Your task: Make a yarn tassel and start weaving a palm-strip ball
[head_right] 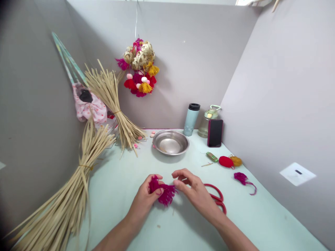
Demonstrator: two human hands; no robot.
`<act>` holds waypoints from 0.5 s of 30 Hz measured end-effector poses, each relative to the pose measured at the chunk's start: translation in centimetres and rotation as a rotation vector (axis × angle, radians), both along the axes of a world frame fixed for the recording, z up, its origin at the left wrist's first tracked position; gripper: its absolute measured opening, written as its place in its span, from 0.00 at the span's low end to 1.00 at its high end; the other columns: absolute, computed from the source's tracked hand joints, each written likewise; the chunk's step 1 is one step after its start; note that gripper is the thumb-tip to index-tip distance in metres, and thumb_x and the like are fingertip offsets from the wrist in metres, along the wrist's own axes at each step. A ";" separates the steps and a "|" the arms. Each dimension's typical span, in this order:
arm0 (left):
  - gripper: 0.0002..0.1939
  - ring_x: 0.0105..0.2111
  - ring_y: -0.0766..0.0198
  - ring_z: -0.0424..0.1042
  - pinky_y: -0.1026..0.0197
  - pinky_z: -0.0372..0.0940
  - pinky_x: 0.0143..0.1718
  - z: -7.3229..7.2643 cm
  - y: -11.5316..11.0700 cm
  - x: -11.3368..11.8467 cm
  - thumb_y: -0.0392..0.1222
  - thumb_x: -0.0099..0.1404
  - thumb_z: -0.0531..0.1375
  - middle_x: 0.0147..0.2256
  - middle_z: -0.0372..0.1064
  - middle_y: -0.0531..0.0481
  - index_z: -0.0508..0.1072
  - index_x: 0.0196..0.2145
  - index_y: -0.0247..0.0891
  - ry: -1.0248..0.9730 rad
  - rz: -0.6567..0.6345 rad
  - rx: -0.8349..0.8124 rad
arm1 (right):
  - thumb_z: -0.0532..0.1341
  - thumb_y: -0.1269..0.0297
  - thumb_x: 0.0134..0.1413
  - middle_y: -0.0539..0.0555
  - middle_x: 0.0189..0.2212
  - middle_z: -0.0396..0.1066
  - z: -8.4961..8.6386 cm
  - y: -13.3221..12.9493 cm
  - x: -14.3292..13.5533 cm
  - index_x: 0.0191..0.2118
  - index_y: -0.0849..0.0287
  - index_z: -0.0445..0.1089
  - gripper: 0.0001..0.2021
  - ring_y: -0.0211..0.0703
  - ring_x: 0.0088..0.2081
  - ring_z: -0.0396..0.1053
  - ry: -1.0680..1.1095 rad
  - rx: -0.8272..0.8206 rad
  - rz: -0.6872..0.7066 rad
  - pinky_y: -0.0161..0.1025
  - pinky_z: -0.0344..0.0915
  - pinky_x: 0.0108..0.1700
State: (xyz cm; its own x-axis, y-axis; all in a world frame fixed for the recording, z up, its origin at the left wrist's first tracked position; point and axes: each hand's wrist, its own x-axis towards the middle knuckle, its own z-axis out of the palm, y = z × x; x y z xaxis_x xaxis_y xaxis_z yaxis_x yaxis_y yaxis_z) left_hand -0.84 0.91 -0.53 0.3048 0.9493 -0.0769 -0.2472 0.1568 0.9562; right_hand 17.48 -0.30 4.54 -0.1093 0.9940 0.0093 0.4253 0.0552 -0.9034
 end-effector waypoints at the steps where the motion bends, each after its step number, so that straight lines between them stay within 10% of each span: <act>1: 0.17 0.35 0.63 0.69 0.62 0.63 0.39 -0.1 0.0 0.0 0.43 0.58 0.63 0.35 0.69 0.48 0.66 0.43 0.37 0.018 -0.002 0.002 | 0.61 0.54 0.56 0.52 0.37 0.71 0.0 -0.1 -0.2 0.39 0.55 0.71 0.11 0.44 0.37 0.67 -0.005 -0.012 0.062 0.37 0.63 0.39; 8: 0.13 0.27 0.67 0.65 0.65 0.61 0.31 0.4 0.0 0.0 0.48 0.62 0.61 0.29 0.66 0.53 0.66 0.40 0.38 0.013 0.060 -0.035 | 0.56 0.51 0.61 0.49 0.24 0.67 -0.3 -0.1 -0.4 0.29 0.59 0.70 0.17 0.40 0.29 0.62 0.129 -0.106 0.050 0.36 0.60 0.34; 15: 0.11 0.27 0.68 0.64 0.66 0.60 0.30 0.6 0.0 0.0 0.47 0.62 0.60 0.29 0.66 0.52 0.68 0.37 0.37 0.007 0.112 -0.022 | 0.58 0.50 0.59 0.52 0.36 0.73 -0.2 0.0 -0.3 0.41 0.55 0.72 0.15 0.45 0.39 0.69 0.179 -0.112 -0.084 0.38 0.64 0.43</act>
